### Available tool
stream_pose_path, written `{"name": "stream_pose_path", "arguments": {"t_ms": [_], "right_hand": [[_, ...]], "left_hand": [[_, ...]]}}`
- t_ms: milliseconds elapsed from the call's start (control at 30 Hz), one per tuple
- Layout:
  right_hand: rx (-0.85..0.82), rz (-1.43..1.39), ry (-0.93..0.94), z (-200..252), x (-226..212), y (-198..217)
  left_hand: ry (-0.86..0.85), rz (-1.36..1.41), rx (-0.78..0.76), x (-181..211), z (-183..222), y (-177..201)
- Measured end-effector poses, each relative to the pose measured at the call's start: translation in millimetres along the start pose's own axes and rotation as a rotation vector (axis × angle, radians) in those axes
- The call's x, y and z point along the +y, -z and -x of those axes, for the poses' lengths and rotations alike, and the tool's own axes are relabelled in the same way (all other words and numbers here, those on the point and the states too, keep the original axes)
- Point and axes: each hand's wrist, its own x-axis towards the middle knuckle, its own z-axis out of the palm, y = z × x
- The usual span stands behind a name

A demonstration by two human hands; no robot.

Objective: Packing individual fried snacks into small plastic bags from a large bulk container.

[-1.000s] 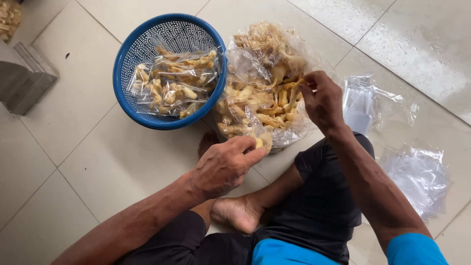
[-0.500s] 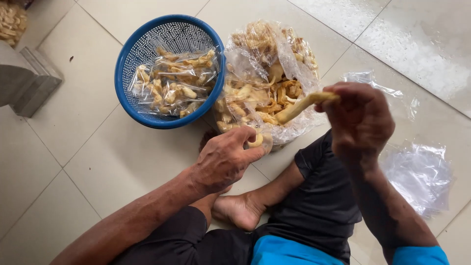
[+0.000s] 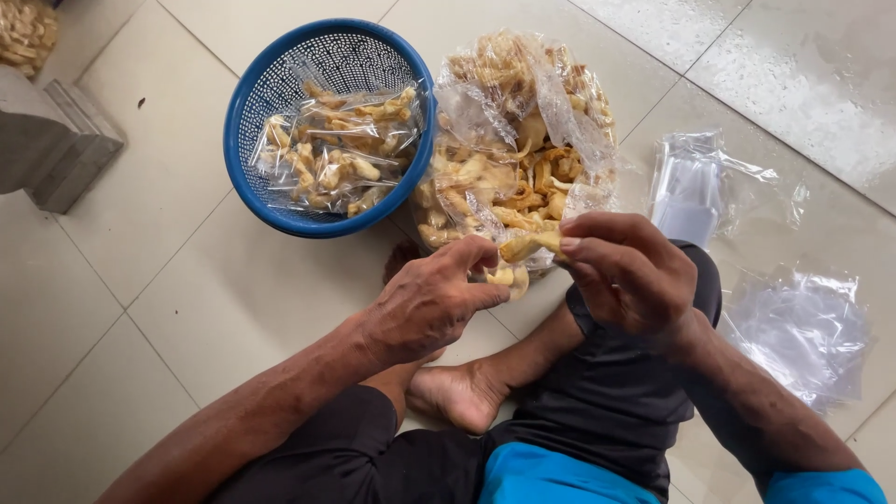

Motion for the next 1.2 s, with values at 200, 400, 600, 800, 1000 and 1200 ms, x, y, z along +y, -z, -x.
{"name": "stream_pose_path", "arguments": {"t_ms": [200, 400, 600, 800, 1000, 1200], "right_hand": [[-0.177, -0.019, 0.059, -15, -19, 6], [-0.137, 0.055, -0.011, -11, -14, 11], [0.005, 0.045, -0.078, -18, -16, 8], [-0.126, -0.052, -0.278, -9, -24, 24], [-0.225, 0.031, -0.26, -3, -25, 19], [-0.207, 0.037, -0.226, 7, -20, 13]], "left_hand": [[0.044, 0.049, 0.0, -1, 0, 10], [0.087, 0.067, -0.042, 1, -2, 15], [0.103, 0.111, -0.079, 0, -3, 14], [0.105, 0.155, -0.075, 7, -7, 19], [0.086, 0.144, -0.061, 6, -6, 19], [0.076, 0.18, -0.034, 9, -8, 22]]}}
